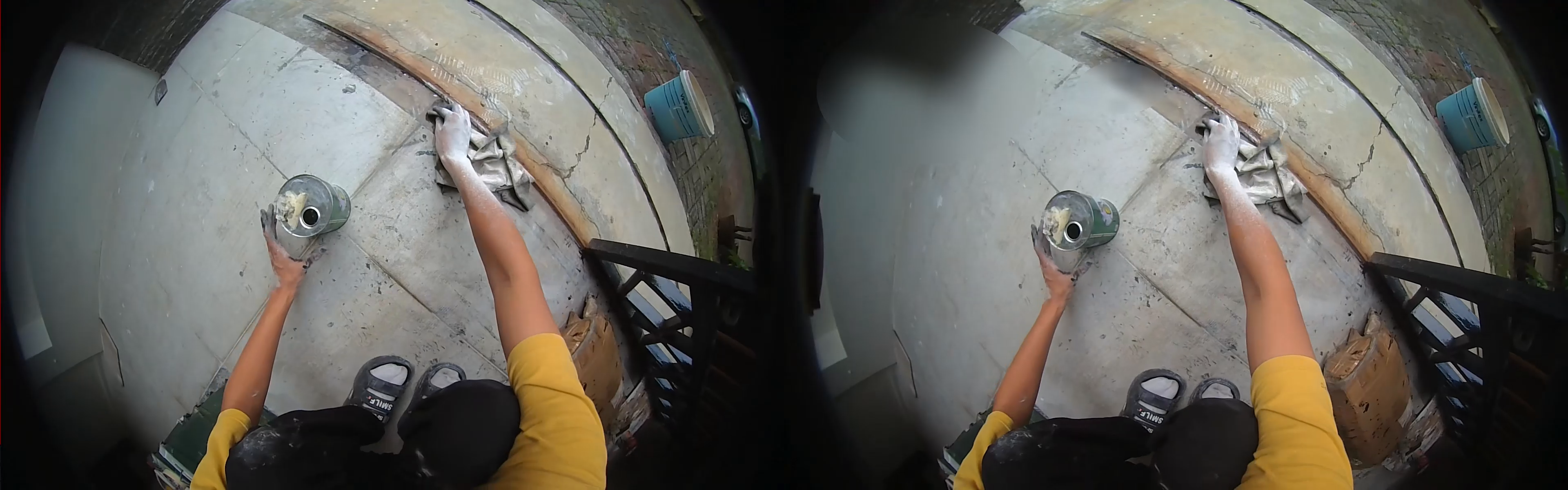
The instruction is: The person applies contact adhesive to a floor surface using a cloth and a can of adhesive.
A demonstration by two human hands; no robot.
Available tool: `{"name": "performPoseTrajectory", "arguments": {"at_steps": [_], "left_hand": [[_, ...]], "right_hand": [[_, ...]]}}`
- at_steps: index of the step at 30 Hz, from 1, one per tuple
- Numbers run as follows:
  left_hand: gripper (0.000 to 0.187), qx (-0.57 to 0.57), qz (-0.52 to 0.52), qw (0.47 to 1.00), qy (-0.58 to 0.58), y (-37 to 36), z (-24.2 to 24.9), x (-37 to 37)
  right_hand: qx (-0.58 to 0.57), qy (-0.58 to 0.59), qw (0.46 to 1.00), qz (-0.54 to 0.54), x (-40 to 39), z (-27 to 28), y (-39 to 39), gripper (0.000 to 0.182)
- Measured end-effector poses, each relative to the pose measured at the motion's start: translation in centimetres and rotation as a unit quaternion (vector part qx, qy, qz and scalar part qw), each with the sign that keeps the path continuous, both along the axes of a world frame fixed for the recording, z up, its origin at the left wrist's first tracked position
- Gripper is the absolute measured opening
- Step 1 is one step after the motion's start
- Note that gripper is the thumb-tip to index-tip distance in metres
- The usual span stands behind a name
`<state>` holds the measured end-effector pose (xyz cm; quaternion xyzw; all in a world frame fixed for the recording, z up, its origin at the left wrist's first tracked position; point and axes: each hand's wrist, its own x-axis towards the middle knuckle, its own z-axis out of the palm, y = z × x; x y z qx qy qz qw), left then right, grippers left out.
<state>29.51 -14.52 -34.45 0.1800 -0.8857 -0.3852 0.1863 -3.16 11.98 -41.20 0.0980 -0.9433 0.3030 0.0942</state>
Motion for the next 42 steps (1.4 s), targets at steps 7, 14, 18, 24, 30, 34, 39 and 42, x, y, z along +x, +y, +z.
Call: {"name": "performPoseTrajectory", "arguments": {"at_steps": [7, 14, 18, 24, 30, 34, 39, 42], "left_hand": [[0.092, -0.258, -0.045, 0.965, 0.018, -2.3, -7.7, 7.4], [0.080, -0.219, -0.040, 0.974, -0.046, -2.4, -7.3, 7.7], [0.075, -0.218, -0.067, 0.973, -0.043, -2.8, -6.9, 7.4], [0.072, -0.218, -0.078, 0.970, -0.078, -2.4, -6.2, 7.2], [0.071, -0.215, -0.067, 0.970, -0.095, -2.2, -6.1, 7.1], [0.066, -0.231, -0.072, 0.968, -0.074, -2.3, -6.6, 7.1], [0.064, -0.219, -0.075, 0.967, -0.106, -2.5, -5.8, 6.8], [0.065, -0.209, -0.065, 0.966, -0.140, -1.8, -5.4, 6.9]], "right_hand": [[0.089, -0.068, 0.897, 0.428, 15.2, 3.6, 6.2, 0.034], [0.145, -0.028, 0.955, 0.256, 6.3, 3.0, 2.9, 0.046], [0.121, -0.064, 0.908, 0.397, 16.2, 1.8, 8.4, 0.049], [0.176, -0.071, 0.940, 0.284, 6.5, 4.2, 2.8, 0.051], [0.215, -0.164, 0.909, 0.318, 14.7, 4.7, 8.9, 0.075], [0.238, -0.114, 0.919, 0.292, 10.9, 4.6, 5.6, 0.073], [0.164, -0.031, 0.947, 0.273, 6.7, 4.7, 4.6, 0.031], [0.161, -0.122, 0.941, 0.270, 13.8, 5.1, 8.1, 0.026]]}}
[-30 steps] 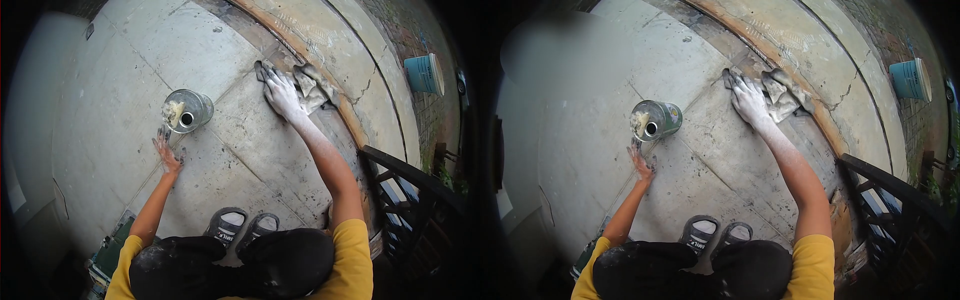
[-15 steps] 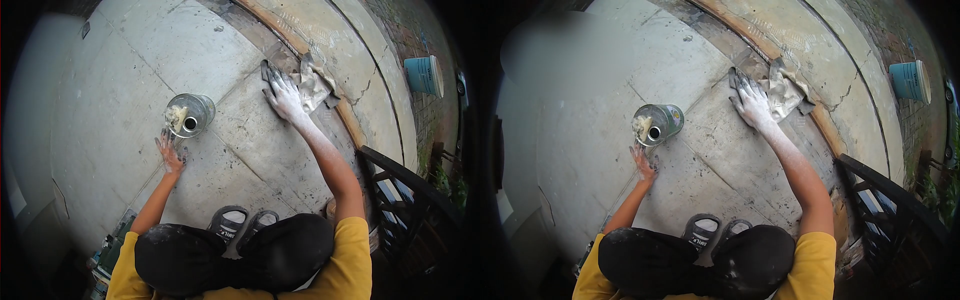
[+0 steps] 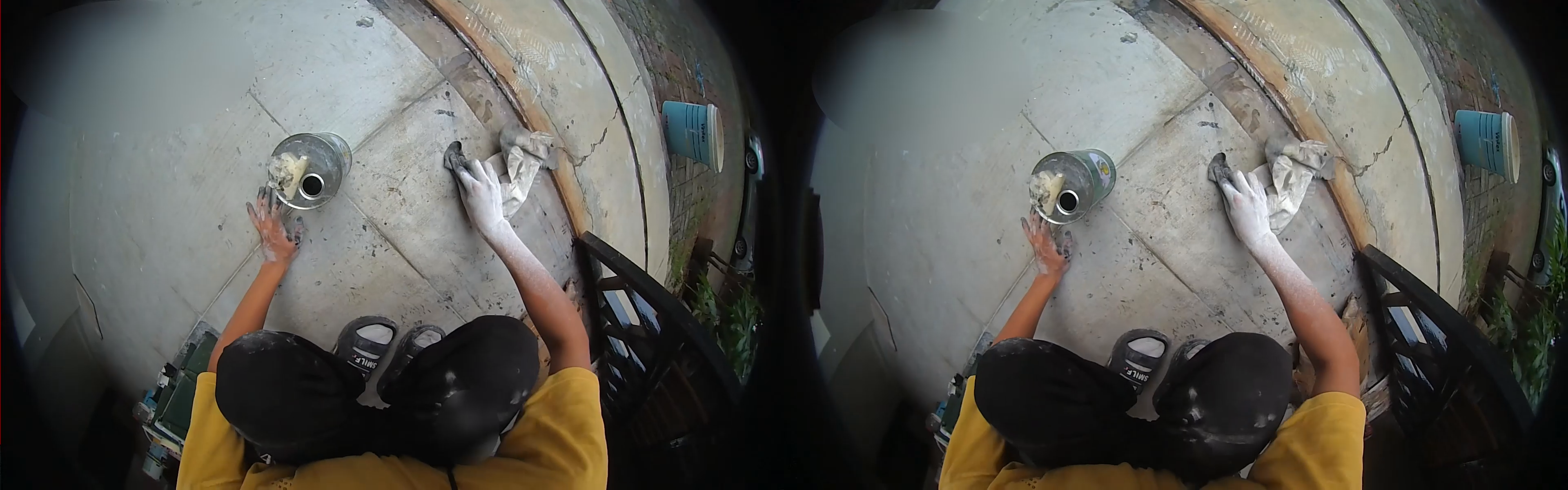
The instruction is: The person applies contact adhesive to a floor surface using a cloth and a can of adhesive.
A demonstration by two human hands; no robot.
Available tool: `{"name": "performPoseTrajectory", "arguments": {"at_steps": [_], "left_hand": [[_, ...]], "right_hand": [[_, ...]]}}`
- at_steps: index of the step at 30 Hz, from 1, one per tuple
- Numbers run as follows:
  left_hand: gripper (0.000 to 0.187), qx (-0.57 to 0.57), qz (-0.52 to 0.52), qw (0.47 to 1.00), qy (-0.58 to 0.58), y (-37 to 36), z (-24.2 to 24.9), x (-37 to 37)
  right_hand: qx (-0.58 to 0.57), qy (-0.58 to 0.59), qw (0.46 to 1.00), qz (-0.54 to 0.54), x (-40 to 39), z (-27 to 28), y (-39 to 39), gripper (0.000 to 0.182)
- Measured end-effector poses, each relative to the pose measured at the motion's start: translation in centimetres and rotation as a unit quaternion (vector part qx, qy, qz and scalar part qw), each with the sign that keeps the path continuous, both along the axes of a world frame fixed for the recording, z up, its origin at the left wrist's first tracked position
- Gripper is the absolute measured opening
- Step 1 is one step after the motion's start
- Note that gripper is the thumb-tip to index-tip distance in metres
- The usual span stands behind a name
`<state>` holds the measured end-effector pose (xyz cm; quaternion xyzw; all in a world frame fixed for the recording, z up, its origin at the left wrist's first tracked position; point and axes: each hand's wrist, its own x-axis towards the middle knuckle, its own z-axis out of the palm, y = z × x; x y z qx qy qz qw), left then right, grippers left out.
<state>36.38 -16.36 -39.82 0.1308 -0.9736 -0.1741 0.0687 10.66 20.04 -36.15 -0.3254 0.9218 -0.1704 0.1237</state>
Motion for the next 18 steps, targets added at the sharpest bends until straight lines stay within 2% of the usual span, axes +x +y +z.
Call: {"name": "performPoseTrajectory", "arguments": {"at_steps": [3, 4, 6, 7, 10, 11, 14, 16, 18], "left_hand": [[0.066, -0.013, 0.000, 1.000, 0.010, -0.2, -0.2, -0.1], [0.066, -0.019, -0.006, 1.000, 0.022, -0.3, -0.5, -0.2], [0.066, -0.017, -0.012, 1.000, 0.017, -0.3, -0.6, -0.1], [0.066, -0.013, -0.014, 1.000, 0.012, -0.5, -0.4, 0.0], [0.064, -0.006, 0.006, 1.000, -0.014, 0.0, 0.4, -0.6], [0.064, -0.002, 0.010, 1.000, -0.016, 0.2, 0.3, -0.4], [0.064, -0.007, 0.005, 1.000, -0.008, -0.3, -0.1, -0.5], [0.063, 0.007, 0.005, 1.000, -0.011, -0.1, 0.6, -0.7], [0.063, 0.005, 0.001, 1.000, -0.023, 0.1, 0.8, -0.4]], "right_hand": [[-0.050, 0.047, 0.997, -0.024, -3.9, -0.1, -3.0, 0.025], [-0.051, 0.060, 0.995, -0.054, -6.5, 0.3, -5.1, 0.019], [-0.006, 0.076, 0.994, -0.083, -9.9, -0.4, -7.3, 0.016], [-0.055, 0.072, 0.992, -0.088, -8.8, -0.2, -7.2, 0.017], [-0.062, -0.032, 0.997, -0.037, -2.0, -0.1, -3.7, 0.016], [-0.085, -0.042, 0.994, -0.056, -1.6, 0.0, -3.7, 0.016], [-0.135, -0.002, 0.986, -0.094, -7.4, 0.6, -6.8, 0.017], [-0.091, 0.017, 0.991, -0.098, -11.8, 0.3, -8.0, 0.017], [-0.077, -0.018, 0.989, -0.122, -9.7, 1.6, -7.3, 0.016]]}}
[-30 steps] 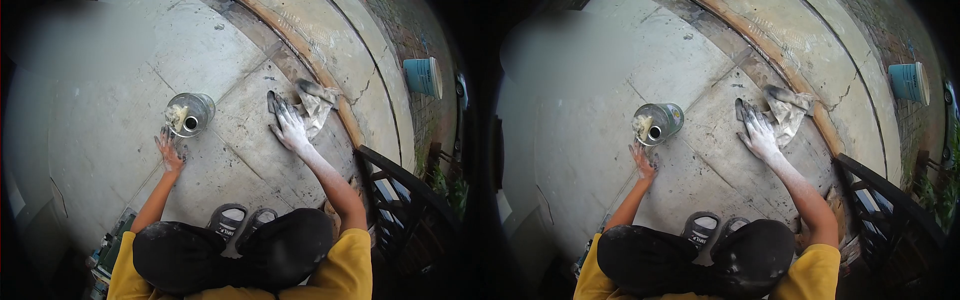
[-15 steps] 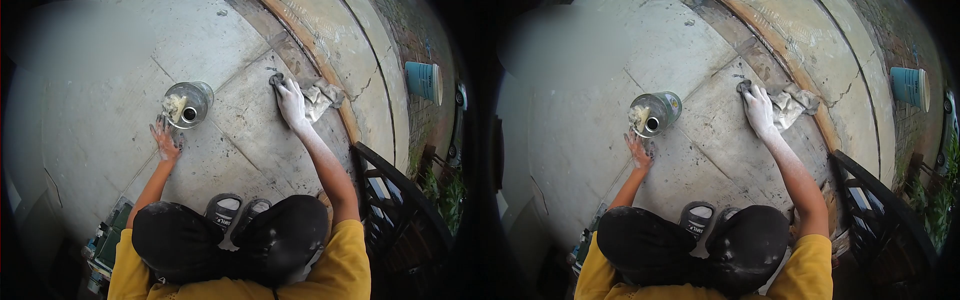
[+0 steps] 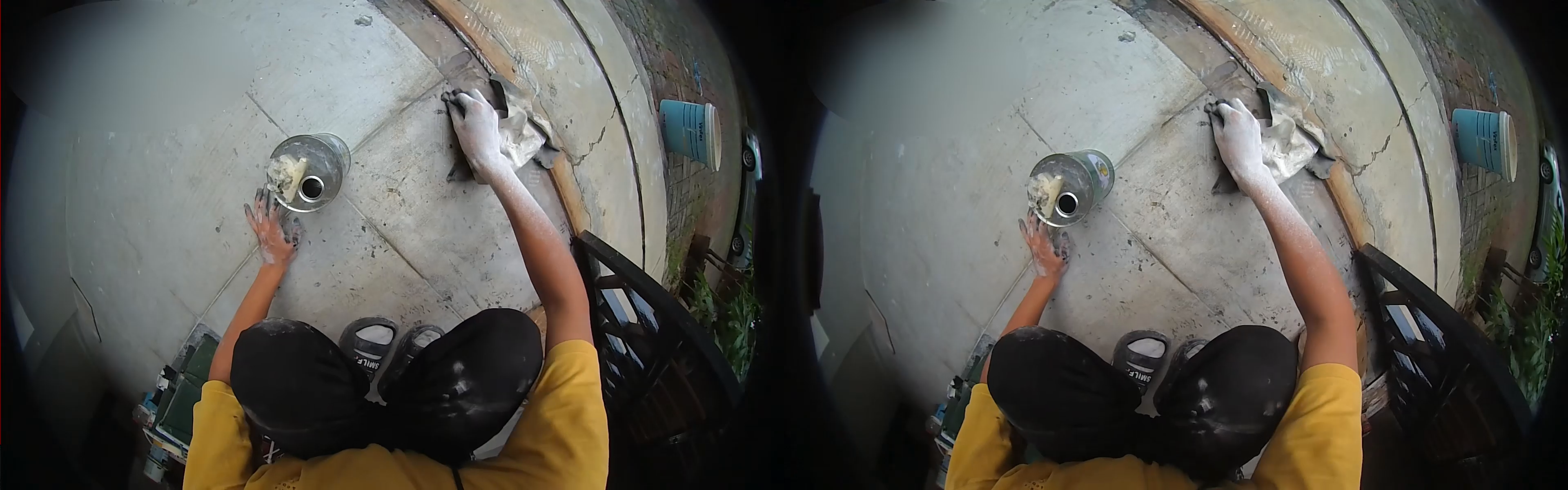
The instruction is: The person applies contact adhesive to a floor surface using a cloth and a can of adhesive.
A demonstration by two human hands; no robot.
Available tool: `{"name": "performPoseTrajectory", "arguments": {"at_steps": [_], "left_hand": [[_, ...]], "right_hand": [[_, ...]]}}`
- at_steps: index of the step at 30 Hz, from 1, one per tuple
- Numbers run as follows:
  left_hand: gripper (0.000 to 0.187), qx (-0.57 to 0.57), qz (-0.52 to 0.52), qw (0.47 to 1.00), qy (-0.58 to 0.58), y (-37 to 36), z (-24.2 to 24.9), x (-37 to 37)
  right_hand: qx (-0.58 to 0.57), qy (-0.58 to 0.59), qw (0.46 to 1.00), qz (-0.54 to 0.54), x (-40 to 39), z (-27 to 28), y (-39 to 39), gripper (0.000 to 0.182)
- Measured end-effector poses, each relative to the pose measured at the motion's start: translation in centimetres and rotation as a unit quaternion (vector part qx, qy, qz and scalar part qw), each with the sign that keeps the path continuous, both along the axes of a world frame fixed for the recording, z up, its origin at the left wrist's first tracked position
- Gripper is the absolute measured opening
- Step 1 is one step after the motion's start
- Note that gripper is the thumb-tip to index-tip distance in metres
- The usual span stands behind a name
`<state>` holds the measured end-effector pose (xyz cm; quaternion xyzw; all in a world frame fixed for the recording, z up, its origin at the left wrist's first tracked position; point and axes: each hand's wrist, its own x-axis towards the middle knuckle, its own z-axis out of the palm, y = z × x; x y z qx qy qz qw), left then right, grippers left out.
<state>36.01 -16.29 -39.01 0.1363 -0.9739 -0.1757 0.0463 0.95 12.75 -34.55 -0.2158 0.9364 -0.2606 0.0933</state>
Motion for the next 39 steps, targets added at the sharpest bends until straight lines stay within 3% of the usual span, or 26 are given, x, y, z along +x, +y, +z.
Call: {"name": "performPoseTrajectory", "arguments": {"at_steps": [3, 8, 12, 16, 18, 22, 24, 26, 28, 30, 32, 36, 38, 39], "left_hand": [[0.064, -0.009, 0.012, 1.000, -0.006, -0.1, -0.3, -0.4], [0.066, -0.018, 0.012, 1.000, 0.009, -0.4, -0.8, -0.3], [0.068, 0.003, 0.019, 1.000, 0.000, -0.1, -0.5, -0.1], [0.067, 0.011, 0.012, 1.000, 0.022, 0.0, -0.1, -0.2], [0.065, 0.015, 0.009, 0.999, 0.029, -0.1, -0.5, -0.2], [0.059, -0.001, 0.010, 1.000, 0.021, -0.4, -0.4, -0.3], [0.055, -0.003, 0.007, 1.000, 0.012, 0.1, -0.2, -0.4], [0.050, -0.007, 0.022, 1.000, 0.009, 0.2, 0.0, -0.5], [0.050, -0.004, 0.023, 1.000, 0.017, 0.3, 0.1, -1.3], [0.050, 0.003, 0.021, 1.000, 0.014, 0.0, 0.3, -0.6], [0.052, -0.003, 0.020, 1.000, 0.016, 0.1, -0.1, -0.5], [0.049, -0.006, 0.021, 1.000, 0.022, 0.2, 0.2, -0.7], [0.049, -0.008, 0.019, 0.999, 0.029, 0.1, -0.2, -0.4], [0.050, -0.010, 0.016, 0.999, 0.029, -0.1, -0.2, -0.6]], "right_hand": [[-0.069, -0.033, 0.996, 0.042, 4.7, -0.1, 1.4, 0.015], [-0.018, 0.012, 1.000, 0.016, -2.8, -1.2, -1.6, 0.015], [-0.012, -0.082, 0.996, 0.029, 3.9, 0.3, 1.5, 0.016], [0.008, -0.029, 0.999, 0.024, -2.0, -0.8, -0.2, 0.019], [0.006, -0.124, 0.992, 0.008, -4.0, -0.4, -0.6, 0.020], [0.033, -0.133, 0.989, 0.054, 2.3, 0.0, 2.1, 0.022], [0.024, -0.150, 0.988, 0.039, 0.2, -0.8, 1.3, 0.022], [0.015, -0.086, 0.996, 0.022, -3.9, -1.3, -1.2, 0.020], [0.028, -0.139, 0.990, 0.004, -6.7, -0.5, -2.6, 0.021], [0.009, -0.071, 0.997, 0.021, -5.2, -0.9, -2.1, 0.019], [0.013, -0.146, 0.989, 0.029, -1.9, -0.3, -0.3, 0.019], [0.082, -0.153, 0.957, 0.234, 5.1, 2.6, 4.7, 0.022], [0.048, -0.018, 0.946, 0.320, 6.3, 0.5, 7.7, 0.022], [0.062, -0.015, 0.936, 0.347, 5.4, 0.1, 7.4, 0.022]]}}
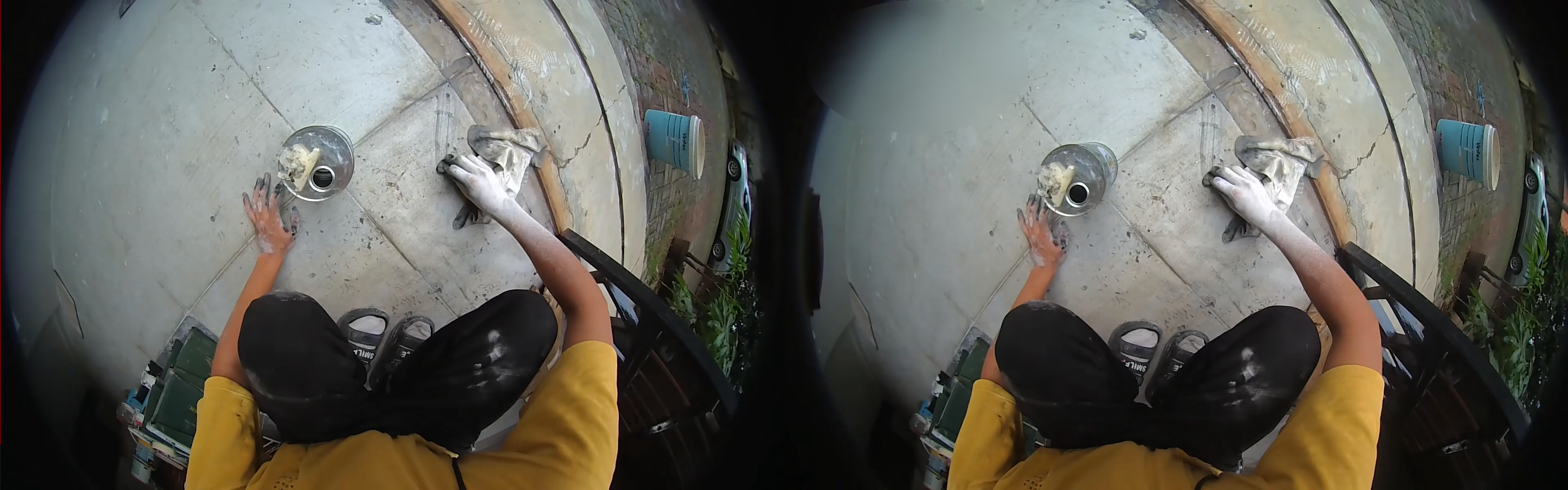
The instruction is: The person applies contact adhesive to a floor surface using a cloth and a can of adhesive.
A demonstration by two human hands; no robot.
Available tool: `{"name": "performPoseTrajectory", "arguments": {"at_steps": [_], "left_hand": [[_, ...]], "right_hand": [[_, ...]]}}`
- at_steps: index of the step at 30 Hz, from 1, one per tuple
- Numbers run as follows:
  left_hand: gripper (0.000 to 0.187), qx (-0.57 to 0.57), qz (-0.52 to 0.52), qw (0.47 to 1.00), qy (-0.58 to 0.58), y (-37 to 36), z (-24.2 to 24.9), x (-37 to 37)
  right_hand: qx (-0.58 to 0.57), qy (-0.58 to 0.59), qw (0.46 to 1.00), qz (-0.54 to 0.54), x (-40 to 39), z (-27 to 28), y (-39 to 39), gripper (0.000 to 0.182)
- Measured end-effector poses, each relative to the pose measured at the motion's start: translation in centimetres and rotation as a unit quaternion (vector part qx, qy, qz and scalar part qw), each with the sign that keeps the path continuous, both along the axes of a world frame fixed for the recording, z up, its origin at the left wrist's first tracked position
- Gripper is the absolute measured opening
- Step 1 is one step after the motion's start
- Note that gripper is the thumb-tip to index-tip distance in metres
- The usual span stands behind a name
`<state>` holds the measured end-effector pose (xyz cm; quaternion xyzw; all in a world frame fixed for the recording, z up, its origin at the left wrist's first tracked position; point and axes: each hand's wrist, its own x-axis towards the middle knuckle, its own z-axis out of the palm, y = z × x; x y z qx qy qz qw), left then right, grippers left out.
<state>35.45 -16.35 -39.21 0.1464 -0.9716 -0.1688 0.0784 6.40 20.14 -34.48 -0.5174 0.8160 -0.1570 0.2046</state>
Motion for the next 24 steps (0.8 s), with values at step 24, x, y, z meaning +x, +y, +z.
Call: {"name": "performPoseTrajectory", "arguments": {"at_steps": [24], "left_hand": [[0.057, 0.004, 0.010, 1.000, -0.014, -0.3, -0.5, 0.6]], "right_hand": [[-0.008, -0.052, 0.959, -0.278, -1.7, 0.0, -5.0, 0.015]]}}
